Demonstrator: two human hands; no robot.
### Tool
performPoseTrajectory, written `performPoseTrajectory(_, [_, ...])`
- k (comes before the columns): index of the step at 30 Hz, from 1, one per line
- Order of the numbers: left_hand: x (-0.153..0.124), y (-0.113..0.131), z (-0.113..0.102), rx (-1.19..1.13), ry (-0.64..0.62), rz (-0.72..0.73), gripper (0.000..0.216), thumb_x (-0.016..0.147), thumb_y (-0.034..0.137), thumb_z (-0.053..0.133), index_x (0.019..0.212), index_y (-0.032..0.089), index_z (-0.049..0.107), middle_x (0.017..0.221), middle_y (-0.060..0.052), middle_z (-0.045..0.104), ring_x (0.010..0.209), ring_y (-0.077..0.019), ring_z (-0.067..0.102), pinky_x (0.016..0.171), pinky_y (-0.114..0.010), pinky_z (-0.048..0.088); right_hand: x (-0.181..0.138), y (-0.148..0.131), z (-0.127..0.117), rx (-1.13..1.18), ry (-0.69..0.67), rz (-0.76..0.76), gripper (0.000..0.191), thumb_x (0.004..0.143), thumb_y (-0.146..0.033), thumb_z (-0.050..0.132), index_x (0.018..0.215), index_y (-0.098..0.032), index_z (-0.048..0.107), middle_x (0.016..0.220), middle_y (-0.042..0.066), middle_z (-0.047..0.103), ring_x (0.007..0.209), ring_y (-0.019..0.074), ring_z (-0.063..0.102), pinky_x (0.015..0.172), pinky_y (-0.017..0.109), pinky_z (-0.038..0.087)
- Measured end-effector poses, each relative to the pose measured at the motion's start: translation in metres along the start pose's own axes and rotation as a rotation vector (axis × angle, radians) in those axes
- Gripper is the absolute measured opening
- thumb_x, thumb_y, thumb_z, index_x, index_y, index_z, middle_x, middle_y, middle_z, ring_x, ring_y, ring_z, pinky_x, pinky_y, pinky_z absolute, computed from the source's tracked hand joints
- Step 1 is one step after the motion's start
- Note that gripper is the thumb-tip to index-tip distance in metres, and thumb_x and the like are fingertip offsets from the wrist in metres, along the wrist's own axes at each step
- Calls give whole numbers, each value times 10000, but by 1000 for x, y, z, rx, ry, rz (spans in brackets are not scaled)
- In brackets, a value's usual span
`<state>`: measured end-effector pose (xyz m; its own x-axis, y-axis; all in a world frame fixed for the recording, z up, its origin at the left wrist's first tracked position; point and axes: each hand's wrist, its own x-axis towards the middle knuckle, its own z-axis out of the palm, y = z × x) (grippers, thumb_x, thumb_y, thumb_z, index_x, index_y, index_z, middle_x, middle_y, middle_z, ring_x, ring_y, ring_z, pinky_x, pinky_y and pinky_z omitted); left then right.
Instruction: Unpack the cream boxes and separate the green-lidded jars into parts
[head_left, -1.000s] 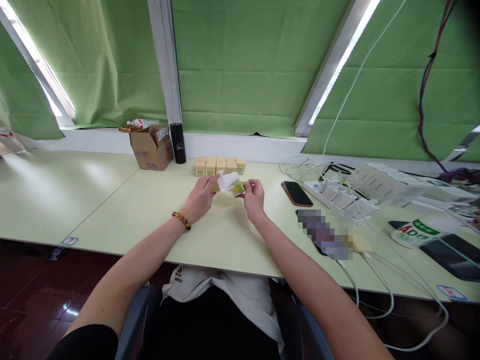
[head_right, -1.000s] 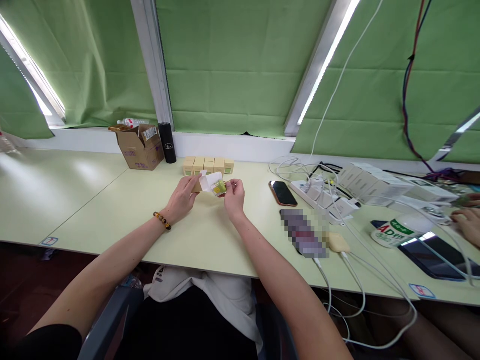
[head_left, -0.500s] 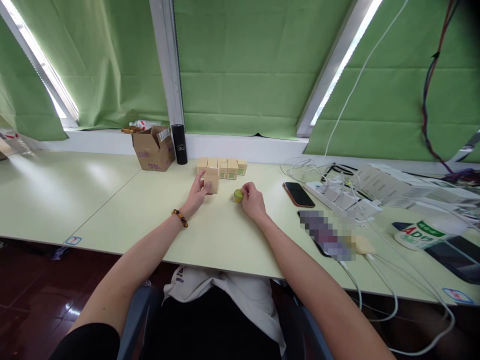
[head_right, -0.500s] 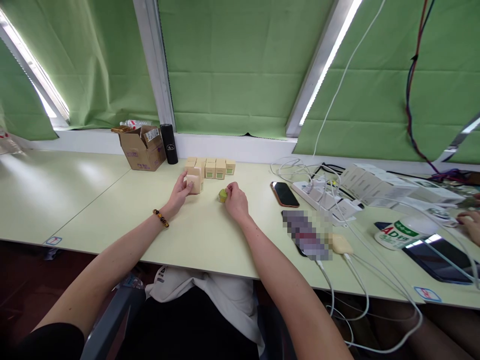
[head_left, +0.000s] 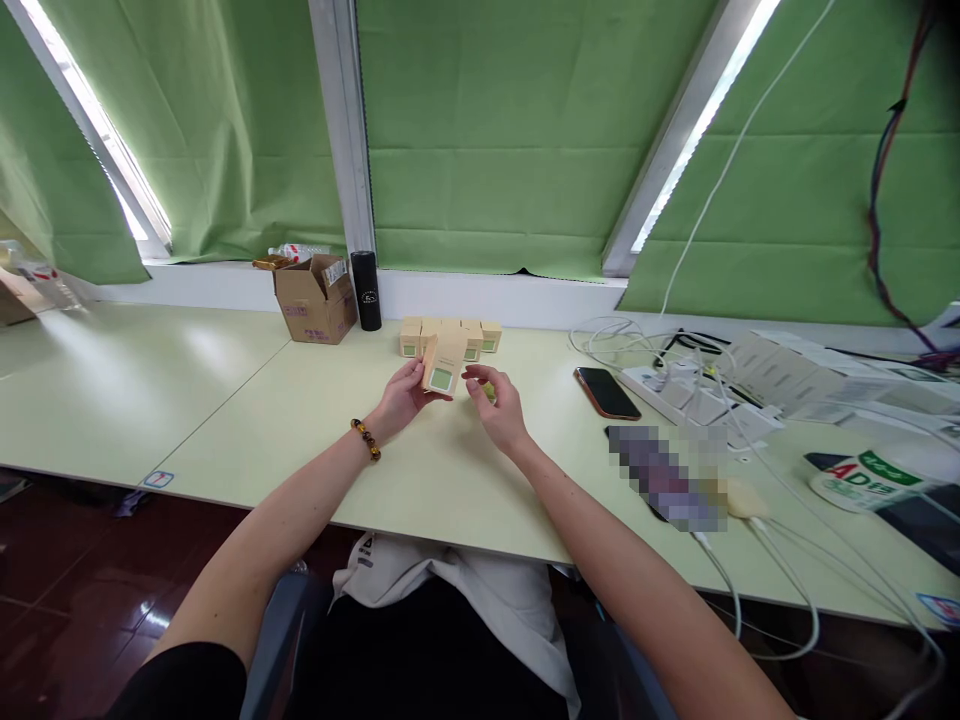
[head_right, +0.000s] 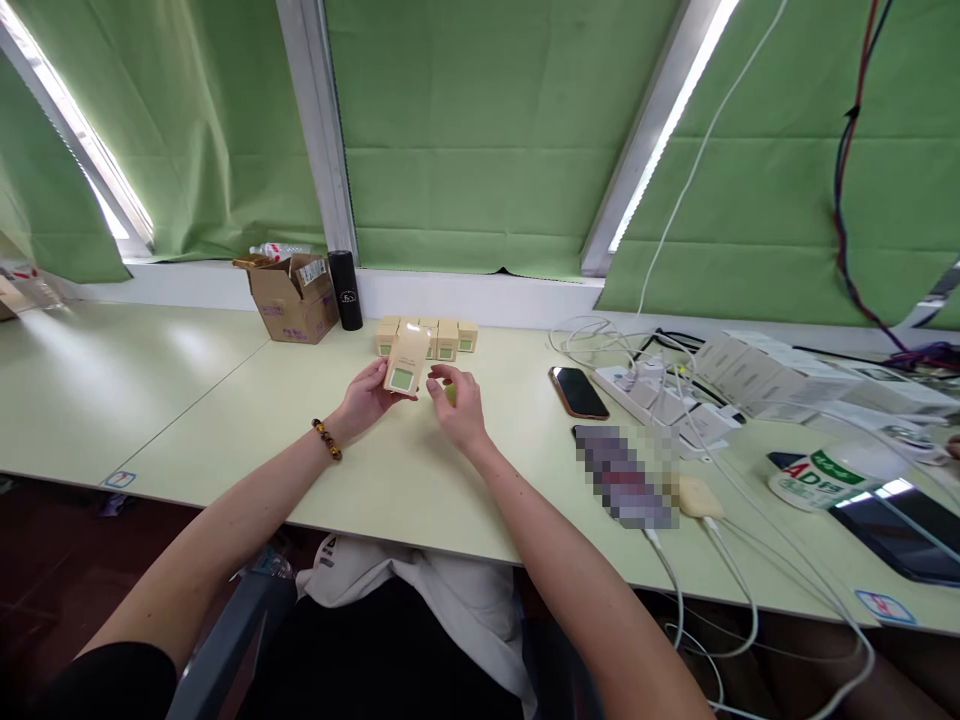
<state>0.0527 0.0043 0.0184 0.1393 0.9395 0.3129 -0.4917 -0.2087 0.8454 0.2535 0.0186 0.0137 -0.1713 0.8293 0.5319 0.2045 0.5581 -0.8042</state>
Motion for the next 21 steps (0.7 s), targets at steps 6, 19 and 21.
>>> performPoseTrajectory(6, [-1, -3, 4, 67, -72, -70, 567, 880, 560, 777, 1252, 144, 674, 1181, -159, 749, 999, -288, 746, 851, -447, 643, 2, -1, 6, 302, -150, 68, 521, 879, -710, 676, 1092, -239, 738, 1111, 91, 772, 977, 261, 674, 932, 433, 538])
performPoseTrajectory(19, [-6, -8, 9, 456, -145, 225, 655, 915, 393, 726, 1512, 267, 489, 1508, -144, 573, 1269, -287, 610, 989, -413, 553, 5, -5, 2, 477, 41, 241, 567, 758, -707, 809, 1042, -231, 691, 1011, 73, 778, 964, 249, 715, 919, 410, 549])
performPoseTrajectory(21, [-7, -10, 11, 515, -140, 235, 647, 933, 385, 707, 1526, 285, 469, 1537, -141, 541, 1308, -294, 588, 1000, -415, 544, 4, -3, 4, 459, 37, 251, 571, 773, -708, 796, 1065, -232, 676, 990, 72, 781, 955, 248, 722, 910, 409, 546])
